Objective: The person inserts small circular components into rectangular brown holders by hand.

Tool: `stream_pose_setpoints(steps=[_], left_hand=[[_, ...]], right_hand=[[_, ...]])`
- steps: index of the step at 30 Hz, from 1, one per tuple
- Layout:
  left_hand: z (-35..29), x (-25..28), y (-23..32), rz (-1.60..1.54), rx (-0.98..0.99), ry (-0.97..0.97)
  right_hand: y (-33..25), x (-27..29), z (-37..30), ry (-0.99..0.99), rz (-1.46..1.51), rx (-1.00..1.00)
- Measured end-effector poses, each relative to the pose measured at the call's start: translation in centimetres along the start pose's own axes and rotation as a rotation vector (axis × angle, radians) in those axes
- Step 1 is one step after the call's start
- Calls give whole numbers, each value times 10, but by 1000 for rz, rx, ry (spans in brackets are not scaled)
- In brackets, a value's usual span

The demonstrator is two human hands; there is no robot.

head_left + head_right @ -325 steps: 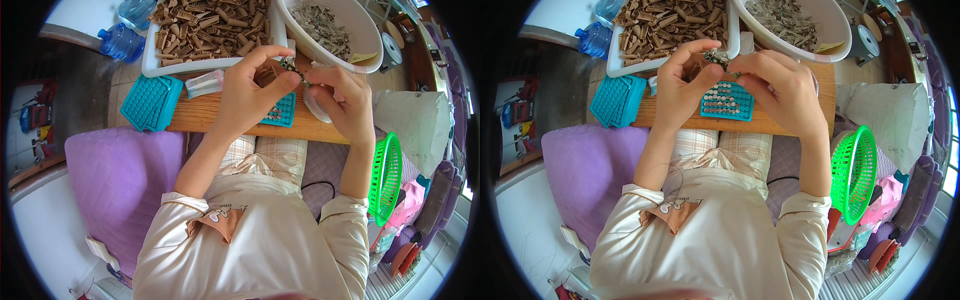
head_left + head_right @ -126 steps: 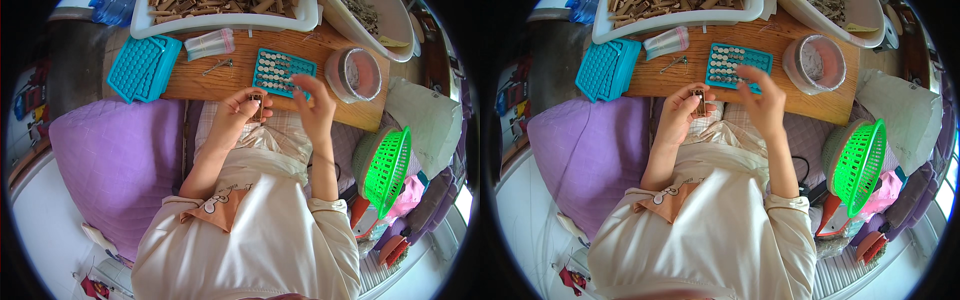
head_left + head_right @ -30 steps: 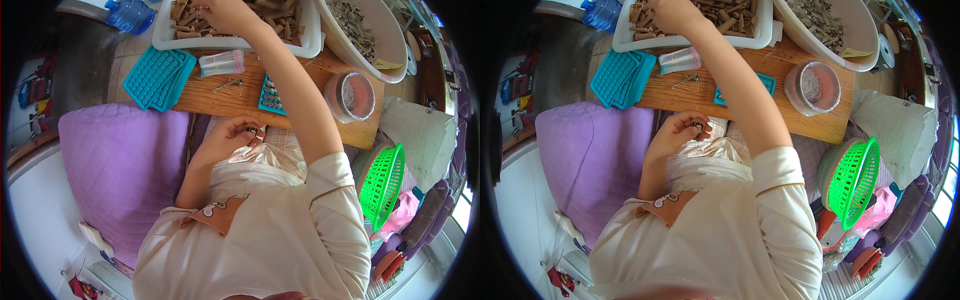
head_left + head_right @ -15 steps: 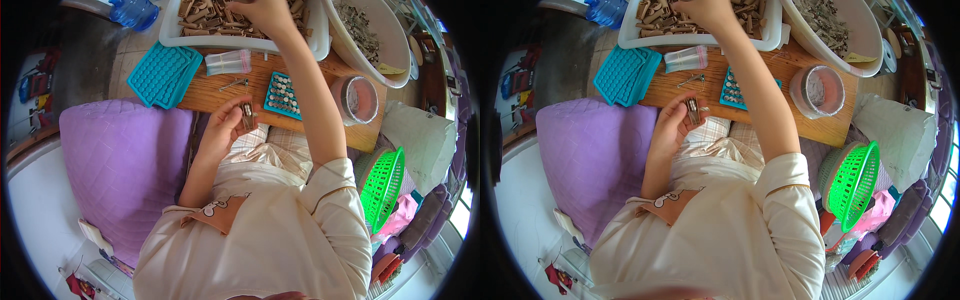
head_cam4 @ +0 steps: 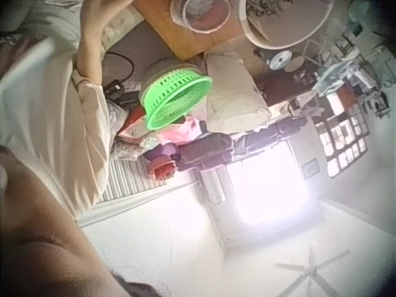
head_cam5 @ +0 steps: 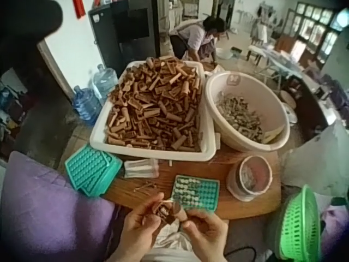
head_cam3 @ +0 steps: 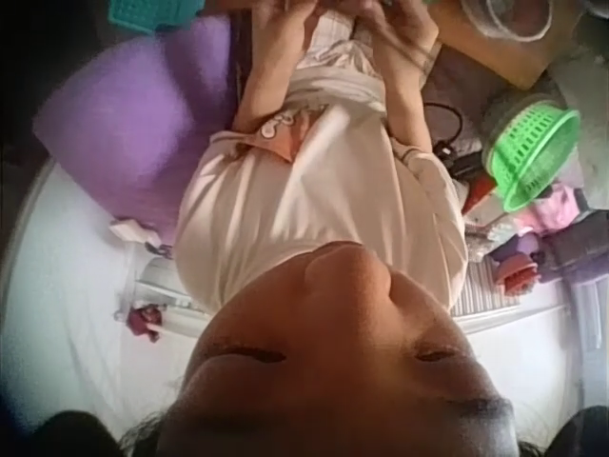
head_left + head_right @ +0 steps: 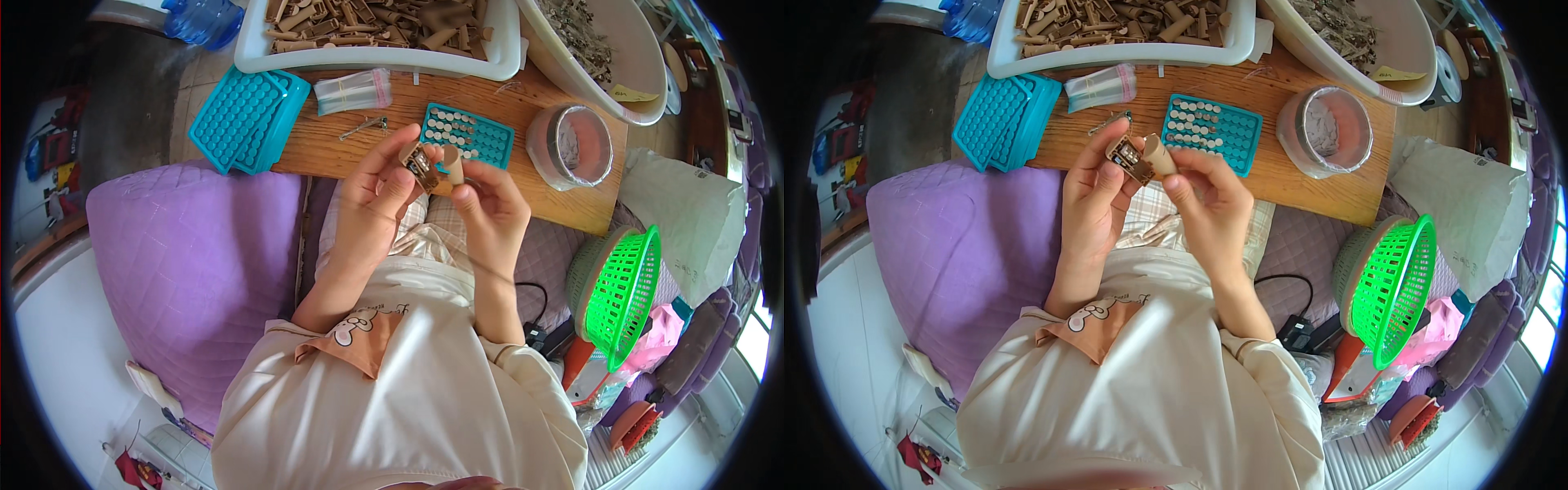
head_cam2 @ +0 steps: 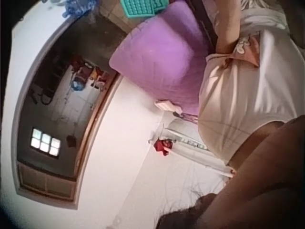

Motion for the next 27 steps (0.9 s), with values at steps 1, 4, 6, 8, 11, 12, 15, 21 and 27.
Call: stream_pose_setpoints(steps=[1, 4, 6, 8, 11, 12, 15, 21, 27], left_hand=[[-1, -4, -1, 18, -17, -5], [-2, -10, -4, 77, -56, -40], [-3, -15, -6, 118, -78, -69], [-5, -20, -4, 162, -118, -58], [-7, -27, -3, 287, -150, -64], [-6, -27, -4, 289, -149, -64], [-4, -30, -6, 342, -126, -68], [-7, -36, -11, 368, -174, 18], [-9, -31, -10, 661, -433, -29]], right_hand=[[0, 0, -4, 4, 1, 0], [-4, 0, -12, 53, 53, 16], [-3, 0, -13, 56, 38, 33], [-3, 1, -13, 63, 23, 50], [-5, 4, -14, 73, 2, 88], [-5, 6, -15, 96, 29, 86], [-4, 9, -15, 124, 33, 89], [0, 8, -11, 63, -137, 23], [-12, -14, -10, -303, -424, 161]])
Point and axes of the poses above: each hand's wrist, its own z-axis towards the middle knuckle, its own x-axis out of the back of the hand, y = z × x, the point moved 7 cm from there along z, towards the middle knuckle, and after that the axes turned 6 degrees about x, right-handed, at the moved point
